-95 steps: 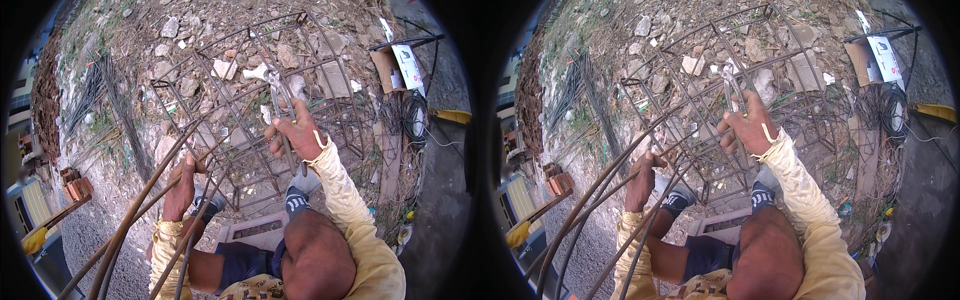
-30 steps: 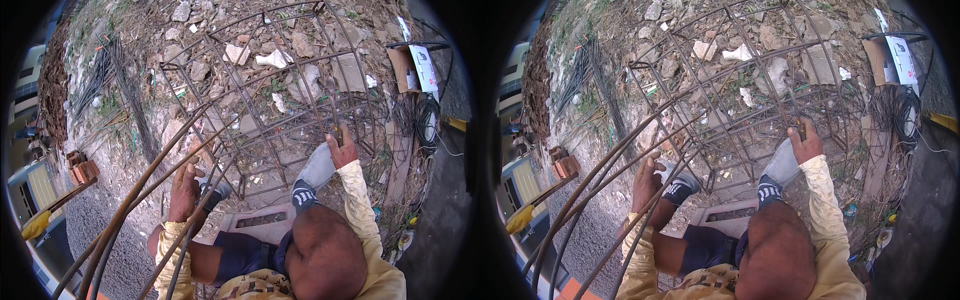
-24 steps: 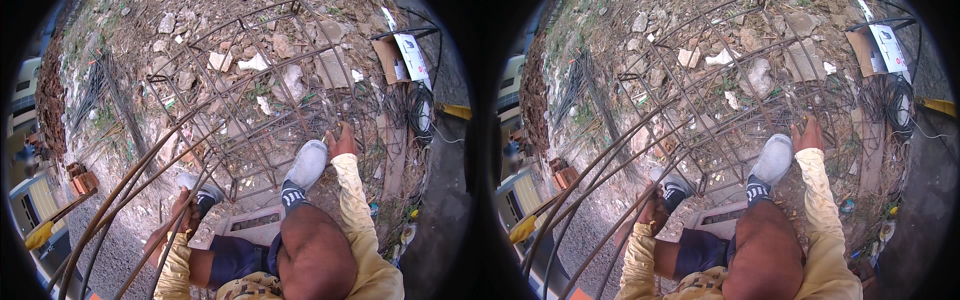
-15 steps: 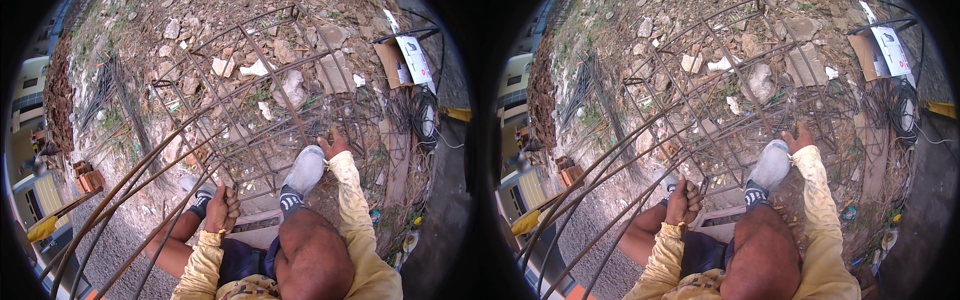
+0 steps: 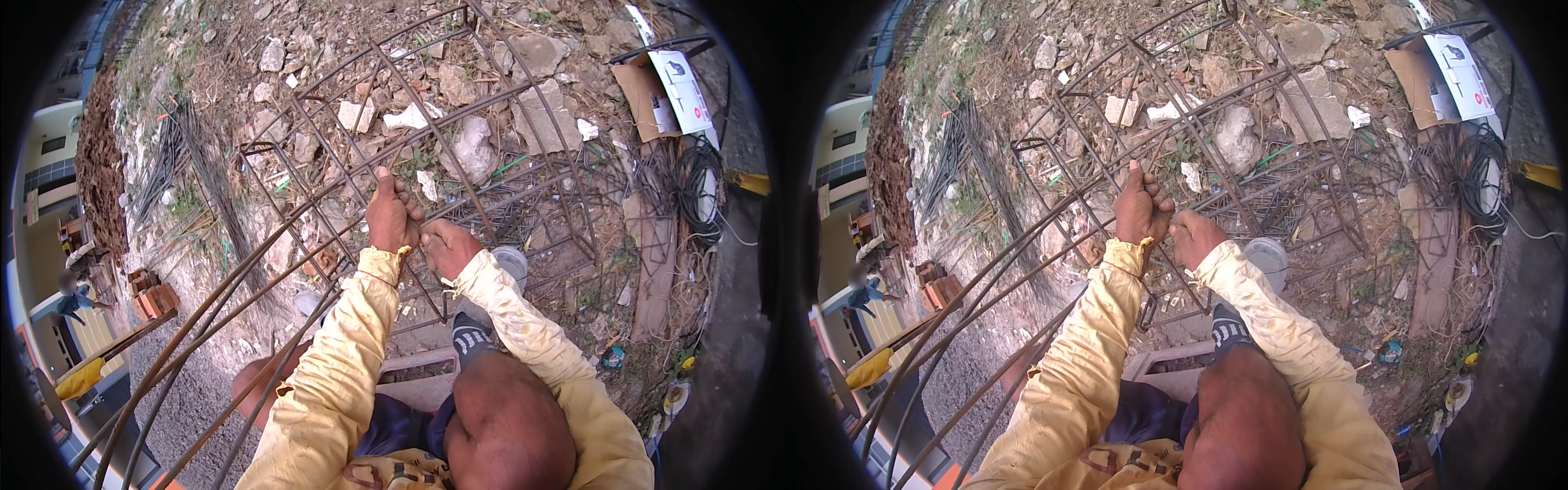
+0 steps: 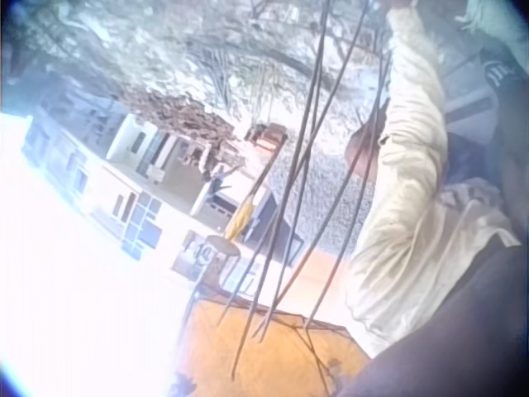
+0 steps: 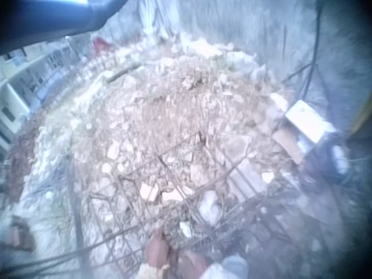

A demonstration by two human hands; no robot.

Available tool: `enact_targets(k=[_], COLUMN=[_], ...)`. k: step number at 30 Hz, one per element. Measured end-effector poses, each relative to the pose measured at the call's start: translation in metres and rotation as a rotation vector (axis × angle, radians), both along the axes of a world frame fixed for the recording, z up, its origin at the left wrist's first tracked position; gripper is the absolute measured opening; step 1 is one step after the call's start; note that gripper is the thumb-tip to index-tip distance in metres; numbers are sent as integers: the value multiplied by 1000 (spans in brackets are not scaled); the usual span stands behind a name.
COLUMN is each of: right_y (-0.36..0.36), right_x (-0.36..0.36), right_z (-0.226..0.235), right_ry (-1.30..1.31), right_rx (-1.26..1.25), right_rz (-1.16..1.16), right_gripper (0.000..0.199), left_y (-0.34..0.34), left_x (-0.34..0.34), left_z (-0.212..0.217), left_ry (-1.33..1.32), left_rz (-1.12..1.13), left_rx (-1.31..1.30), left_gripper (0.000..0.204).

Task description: The person sits on a small stool and uses wire to tie together intersecting steel bars forming a rebar mesh. They repeatedly wrap and twist wire around the bar intersections to secure the grid structure.

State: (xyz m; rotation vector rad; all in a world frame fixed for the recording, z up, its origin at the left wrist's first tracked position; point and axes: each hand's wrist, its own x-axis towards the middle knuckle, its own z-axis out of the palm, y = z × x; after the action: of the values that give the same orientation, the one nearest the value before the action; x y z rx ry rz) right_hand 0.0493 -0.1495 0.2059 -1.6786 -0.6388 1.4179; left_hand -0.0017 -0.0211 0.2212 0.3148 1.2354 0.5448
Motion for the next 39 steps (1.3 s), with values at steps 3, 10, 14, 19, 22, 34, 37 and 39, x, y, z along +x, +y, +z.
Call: enact_targets(k=[3,10,14,19,22,34,37,39], right_y=[27,108,131,155,151,145,148,142], right_x=[3,32,24,39,29,-9,-4,-1], right_z=[-41,-102,-145,-249,-273,-235,-237,-237], right_ry=[406,913,582,208,436,809,870,937], right_rx=[-149,-486,-531,-471,-444,-171,-120,-86], right_rz=[-102,-527,-236,45,-184,-590,-642,-696], right_gripper=[23,15,21,23,24,15,16,17], left_y=[17,65,74,88,90,115,113,113], left_x=[-19,-40,-7,21,17,16,20,21], left_z=[-52,-145,-121,-123,-128,-144,-142,-149], left_ry=[118,768,918,828,785,786,783,742], left_rz=[-204,-1119,-994,-1098,-1079,-1168,-1194,-1214], left_rx=[82,914,766,1056,1068,959,955,976], left_gripper=[34,40,49,37,35,34,35,35])
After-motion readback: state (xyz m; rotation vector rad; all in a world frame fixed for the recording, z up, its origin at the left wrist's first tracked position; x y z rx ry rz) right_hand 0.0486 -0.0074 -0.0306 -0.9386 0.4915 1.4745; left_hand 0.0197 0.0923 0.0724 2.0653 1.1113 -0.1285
